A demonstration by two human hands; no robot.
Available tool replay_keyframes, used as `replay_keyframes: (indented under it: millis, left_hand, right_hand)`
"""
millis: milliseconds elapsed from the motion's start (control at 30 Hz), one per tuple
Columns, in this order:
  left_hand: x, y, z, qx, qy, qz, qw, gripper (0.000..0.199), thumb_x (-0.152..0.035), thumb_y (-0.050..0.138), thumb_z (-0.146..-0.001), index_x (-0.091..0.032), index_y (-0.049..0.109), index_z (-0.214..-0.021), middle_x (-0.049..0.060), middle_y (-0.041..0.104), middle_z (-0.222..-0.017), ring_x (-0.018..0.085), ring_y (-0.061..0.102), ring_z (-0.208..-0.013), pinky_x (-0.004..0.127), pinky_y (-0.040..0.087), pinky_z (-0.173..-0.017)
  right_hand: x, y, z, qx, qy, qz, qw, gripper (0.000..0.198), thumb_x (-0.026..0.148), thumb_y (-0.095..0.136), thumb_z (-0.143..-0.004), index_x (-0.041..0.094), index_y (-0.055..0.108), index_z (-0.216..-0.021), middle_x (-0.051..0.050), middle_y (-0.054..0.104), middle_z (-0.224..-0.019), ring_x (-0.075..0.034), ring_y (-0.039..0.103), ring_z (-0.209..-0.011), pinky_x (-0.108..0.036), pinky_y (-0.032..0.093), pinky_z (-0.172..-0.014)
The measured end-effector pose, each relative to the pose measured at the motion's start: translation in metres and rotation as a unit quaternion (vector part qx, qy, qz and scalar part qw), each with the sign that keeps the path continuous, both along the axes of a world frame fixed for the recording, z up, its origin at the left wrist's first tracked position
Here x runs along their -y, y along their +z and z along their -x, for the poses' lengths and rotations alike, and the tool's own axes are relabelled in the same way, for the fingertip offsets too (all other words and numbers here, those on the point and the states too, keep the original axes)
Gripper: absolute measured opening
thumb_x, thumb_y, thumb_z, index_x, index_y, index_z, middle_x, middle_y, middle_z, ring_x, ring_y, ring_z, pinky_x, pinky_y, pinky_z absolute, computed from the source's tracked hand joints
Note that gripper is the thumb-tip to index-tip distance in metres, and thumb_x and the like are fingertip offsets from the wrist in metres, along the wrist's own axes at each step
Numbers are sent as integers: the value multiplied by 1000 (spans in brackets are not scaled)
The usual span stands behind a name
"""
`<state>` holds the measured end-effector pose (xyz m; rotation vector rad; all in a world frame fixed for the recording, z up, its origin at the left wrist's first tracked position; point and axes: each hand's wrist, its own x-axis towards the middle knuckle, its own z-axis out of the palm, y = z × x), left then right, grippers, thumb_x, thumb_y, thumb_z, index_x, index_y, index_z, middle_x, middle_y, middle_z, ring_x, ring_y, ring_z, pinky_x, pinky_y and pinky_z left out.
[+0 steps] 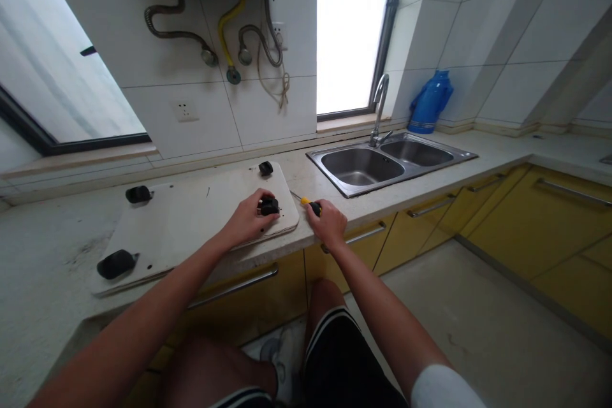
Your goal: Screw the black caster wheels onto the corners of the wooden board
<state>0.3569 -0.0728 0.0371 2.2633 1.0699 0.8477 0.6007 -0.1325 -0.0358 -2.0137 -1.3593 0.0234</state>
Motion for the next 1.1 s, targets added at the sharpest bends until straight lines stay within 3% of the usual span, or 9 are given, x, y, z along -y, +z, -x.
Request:
replay_keyframes:
  millis: [67,167,467,633,800,933,1100]
  left_hand:
    - [-1,-2,-5,-14,21,-18,1000,52,-55,78,-92,-25,68,-133,8,79,-117,28,77,-97,45,63,-93]
    - [-4,-3,-11,-56,20,-68,996,42,-53,73,-98,-26,75,-130,10,76,-127,31,76,-111,47,60,-104]
    - [-16,16,-18,-158,-110,-90,977,36,-39,68,-101,-25,75,-134,12,72,-139,33,75,-120,47,59,-107]
    - [-25,20,-14,-144,-140,-78,976,52,-33,71,-96,-23,66,-147,15,74,-142,35,72,-130,52,57,-115]
    - [-27,21,-5,-151,-172,-72,971,34,-24,66,-95,-23,75,-127,13,74,-133,31,74,-122,48,58,-114]
    - [-16,14,-1,-167,-170,-65,969,30,-22,59,-98,-24,75,-122,13,68,-135,29,74,-115,46,60,-110]
    - [5,1,-3,-159,-138,-94,973,22,-36,69,-99,-23,70,-117,18,63,-147,36,68,-133,55,57,-119]
  right_hand:
    - [-1,-1,0,2,1,-5,1000,39,59,63,-112,24,80,-112,-6,85,-115,-21,75,-97,-33,29,-71]
    - [-1,-3,-1,3,3,-13,1000,37,58,64,-111,25,81,-113,-4,85,-115,-21,75,-96,-33,29,-71]
    - [0,-6,-2,5,8,-28,1000,35,56,66,-111,25,81,-112,-4,85,-114,-21,75,-95,-34,28,-71]
    - [0,-7,-3,2,11,-35,999,32,55,68,-110,25,81,-111,-3,85,-112,-20,74,-93,-33,27,-71]
    - [-1,-10,-4,-1,12,-42,999,34,56,68,-110,25,81,-111,-4,85,-111,-20,74,-93,-33,26,-71]
    - [-1,-10,-3,-4,12,-47,999,32,55,69,-110,25,81,-110,-4,85,-111,-21,74,-93,-33,26,-72]
    - [0,-10,-2,-6,15,-51,999,33,55,68,-110,25,81,-110,-4,86,-111,-22,74,-93,-33,28,-73]
